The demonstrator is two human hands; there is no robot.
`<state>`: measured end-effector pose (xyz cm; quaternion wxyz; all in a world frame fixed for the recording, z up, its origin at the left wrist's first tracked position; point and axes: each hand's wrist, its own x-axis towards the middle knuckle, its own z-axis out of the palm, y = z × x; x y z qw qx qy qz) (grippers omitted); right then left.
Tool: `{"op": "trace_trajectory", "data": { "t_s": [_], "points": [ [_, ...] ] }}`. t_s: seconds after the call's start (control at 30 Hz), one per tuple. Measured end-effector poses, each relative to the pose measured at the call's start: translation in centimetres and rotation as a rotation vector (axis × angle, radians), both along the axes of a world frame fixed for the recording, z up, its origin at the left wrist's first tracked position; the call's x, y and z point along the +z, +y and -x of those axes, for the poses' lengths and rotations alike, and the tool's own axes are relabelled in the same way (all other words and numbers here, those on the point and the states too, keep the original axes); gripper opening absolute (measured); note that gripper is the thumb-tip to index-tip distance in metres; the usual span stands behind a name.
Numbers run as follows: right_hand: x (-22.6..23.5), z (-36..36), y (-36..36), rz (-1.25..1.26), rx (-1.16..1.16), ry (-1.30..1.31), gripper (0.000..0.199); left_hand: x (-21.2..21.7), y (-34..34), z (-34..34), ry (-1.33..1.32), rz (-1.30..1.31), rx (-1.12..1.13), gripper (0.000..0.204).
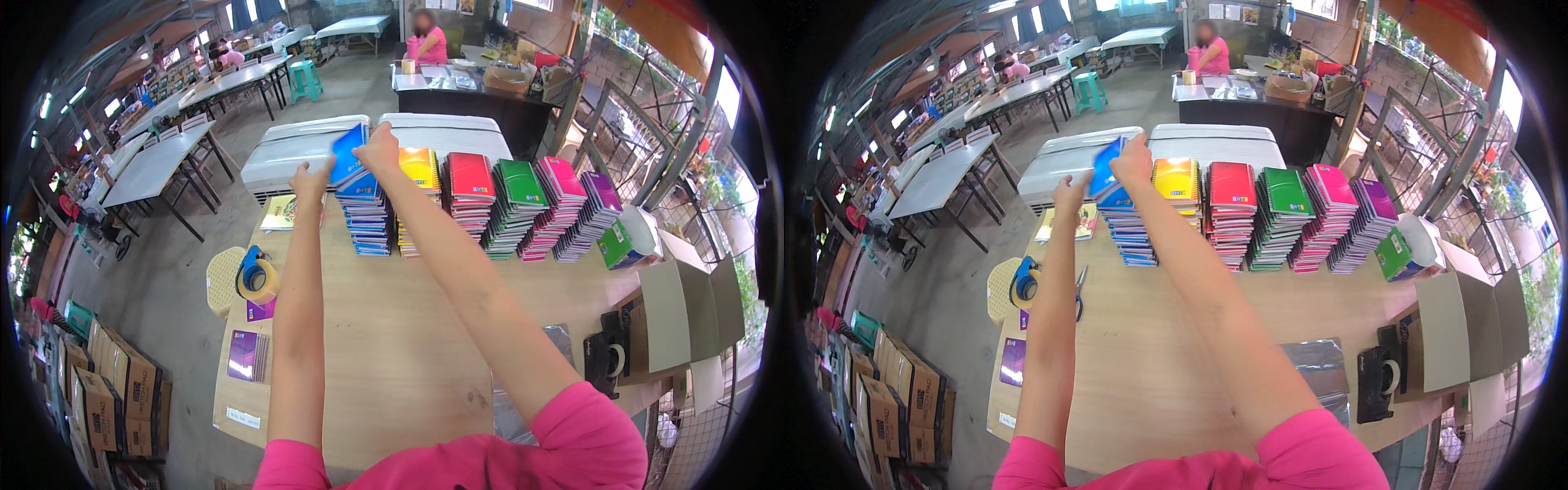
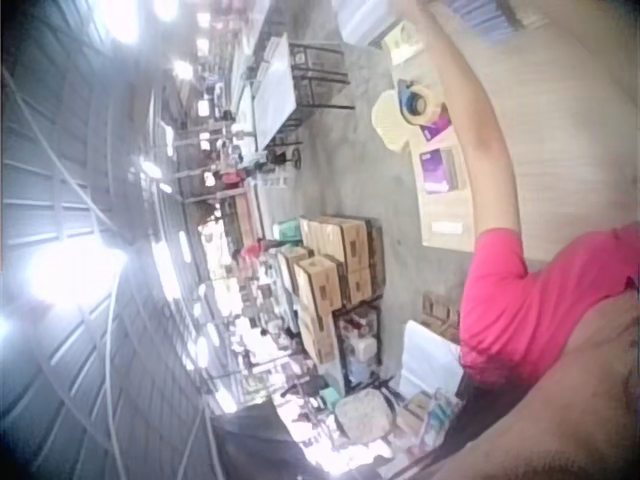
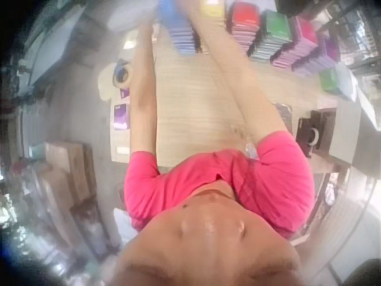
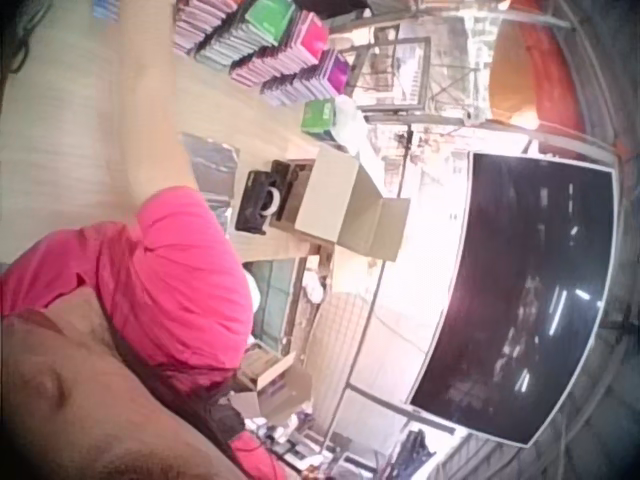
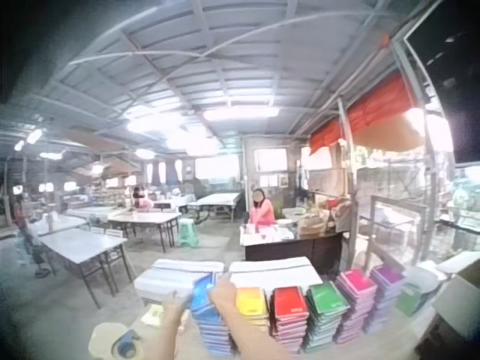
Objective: The person trims wire binding from a stack of notebooks using pliers, then organizes several notebooks of different colors into a group and wraps them in a silver foil sheet using tape.
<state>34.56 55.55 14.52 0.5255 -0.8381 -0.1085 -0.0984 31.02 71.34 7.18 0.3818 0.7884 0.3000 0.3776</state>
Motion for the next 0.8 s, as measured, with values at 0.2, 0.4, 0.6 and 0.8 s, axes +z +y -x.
{"op": "trace_trajectory", "data": {
  "t_s": [0.2, 0.4, 0.6, 0.8],
  "points": [
    [1.9, -2.3, -10.0, 0.261, 0.033, 0.001, 0.051, 2.6, -3.8, 2.6, -0.376, 1.361, -0.932, 0.048],
    [-2.8, -6.6, -21.3, 0.834, -0.184, 0.208, 0.052, -0.5, -11.4, 6.3, -0.393, 1.403, -1.015, 0.041],
    [-4.1, -6.3, -21.9, 0.577, -0.403, 0.075, 0.054, -3.3, -16.2, 7.8, -0.338, 1.296, -0.974, 0.047],
    [-0.6, -5.2, -24.8, 0.026, -0.118, 0.183, 0.049, -2.9, -19.0, 7.9, -0.302, 1.347, -0.97, 0.051]
  ]
}}
